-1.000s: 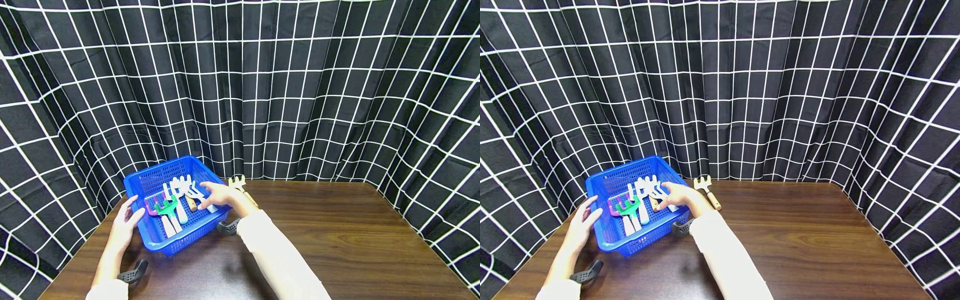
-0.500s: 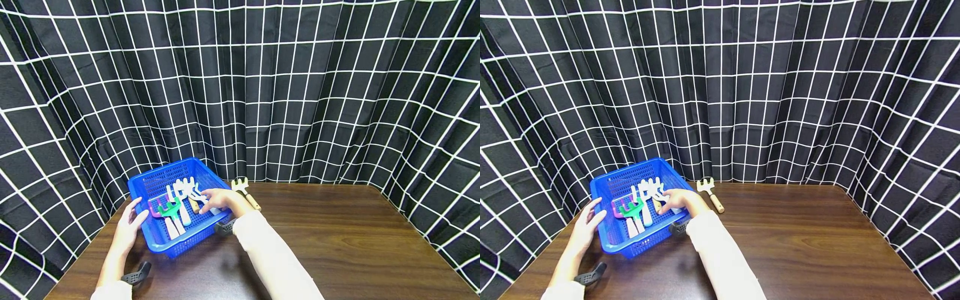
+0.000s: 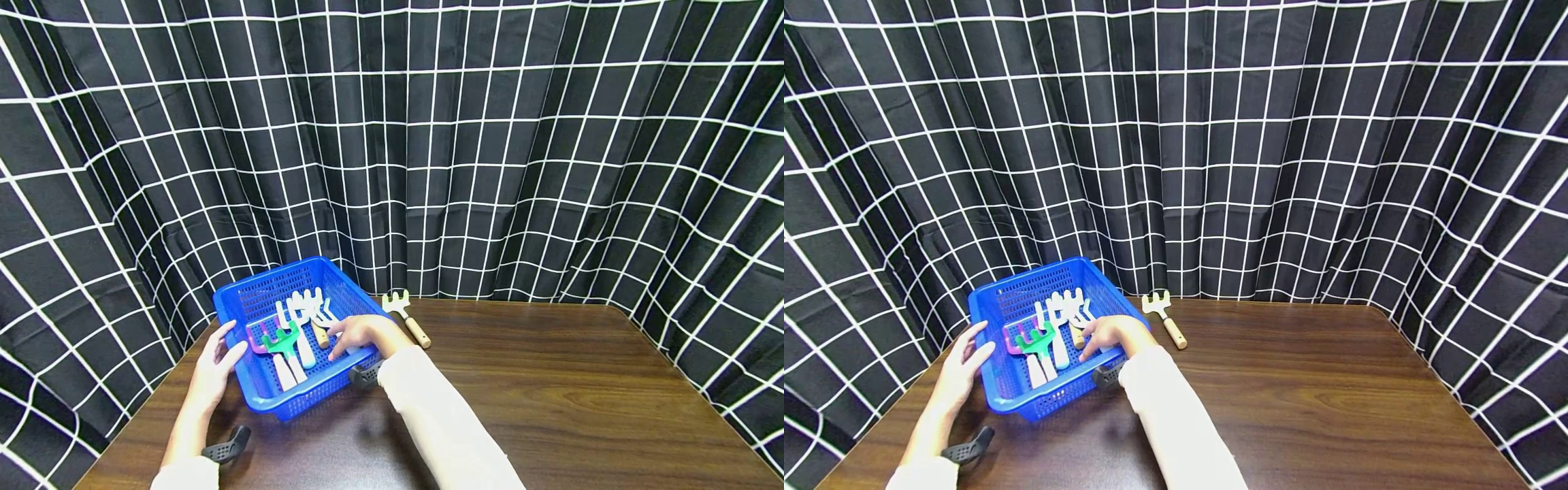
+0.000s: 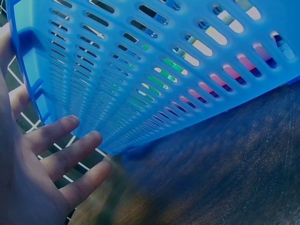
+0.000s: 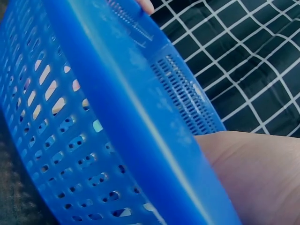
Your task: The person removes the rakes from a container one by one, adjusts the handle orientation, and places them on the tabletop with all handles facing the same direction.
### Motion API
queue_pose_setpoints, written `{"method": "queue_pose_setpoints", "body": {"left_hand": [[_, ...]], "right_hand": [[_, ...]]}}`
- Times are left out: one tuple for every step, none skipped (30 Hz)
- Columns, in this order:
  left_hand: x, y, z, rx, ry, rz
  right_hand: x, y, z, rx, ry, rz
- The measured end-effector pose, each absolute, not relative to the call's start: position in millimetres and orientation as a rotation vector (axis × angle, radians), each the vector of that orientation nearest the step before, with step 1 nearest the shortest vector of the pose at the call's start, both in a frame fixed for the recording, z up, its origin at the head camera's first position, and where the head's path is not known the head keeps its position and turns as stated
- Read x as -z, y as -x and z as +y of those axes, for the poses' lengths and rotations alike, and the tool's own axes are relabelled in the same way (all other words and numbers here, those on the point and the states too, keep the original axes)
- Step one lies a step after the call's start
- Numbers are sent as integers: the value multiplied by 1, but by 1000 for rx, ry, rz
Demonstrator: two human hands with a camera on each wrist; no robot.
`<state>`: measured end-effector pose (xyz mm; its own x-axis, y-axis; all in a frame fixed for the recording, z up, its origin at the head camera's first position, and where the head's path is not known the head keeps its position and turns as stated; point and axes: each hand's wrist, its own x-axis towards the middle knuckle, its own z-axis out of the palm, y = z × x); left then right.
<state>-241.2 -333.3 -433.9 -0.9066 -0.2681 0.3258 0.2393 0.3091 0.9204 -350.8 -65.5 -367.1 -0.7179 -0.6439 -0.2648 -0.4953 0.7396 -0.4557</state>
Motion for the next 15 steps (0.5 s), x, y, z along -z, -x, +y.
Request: {"method": "queue_pose_setpoints", "body": {"left_hand": [[434, 241, -333, 1631, -23, -2160], [434, 242, -333, 1636, -22, -2158], [435, 242, -334, 1642, -18, -2155], [436, 242, -334, 1651, -15, -2149], [436, 242, -334, 1659, -15, -2144], [436, 242, -335, 1661, -14, -2143], [437, 243, -335, 1665, -13, -2138], [437, 243, -335, 1668, -14, -2135], [437, 243, -336, 1669, -14, -2135], [437, 243, -336, 1667, -15, -2136], [437, 244, -336, 1665, -17, -2139], [438, 244, -336, 1659, -18, -2144], [438, 244, -336, 1658, -20, -2146], [438, 244, -336, 1656, -23, -2151], [438, 244, -337, 1650, -24, -2158]], "right_hand": [[367, 351, -65, 482, 880, 2535], [368, 351, -66, 456, 893, 2544], [368, 351, -66, 439, 902, 2548], [368, 351, -66, 424, 906, 2556], [368, 351, -66, 417, 919, 2560], [369, 351, -67, 420, 927, 2566], [369, 351, -67, 429, 938, 2572], [369, 352, -67, 444, 950, 2581], [369, 352, -68, 477, 944, 2590], [368, 352, -68, 513, 945, 2597], [368, 352, -67, 553, 945, 2603], [368, 353, -67, 595, 938, 2611], [368, 353, -67, 641, 937, 2613], [367, 353, -66, 690, 932, 2611], [367, 353, -66, 734, 927, 2604]]}}
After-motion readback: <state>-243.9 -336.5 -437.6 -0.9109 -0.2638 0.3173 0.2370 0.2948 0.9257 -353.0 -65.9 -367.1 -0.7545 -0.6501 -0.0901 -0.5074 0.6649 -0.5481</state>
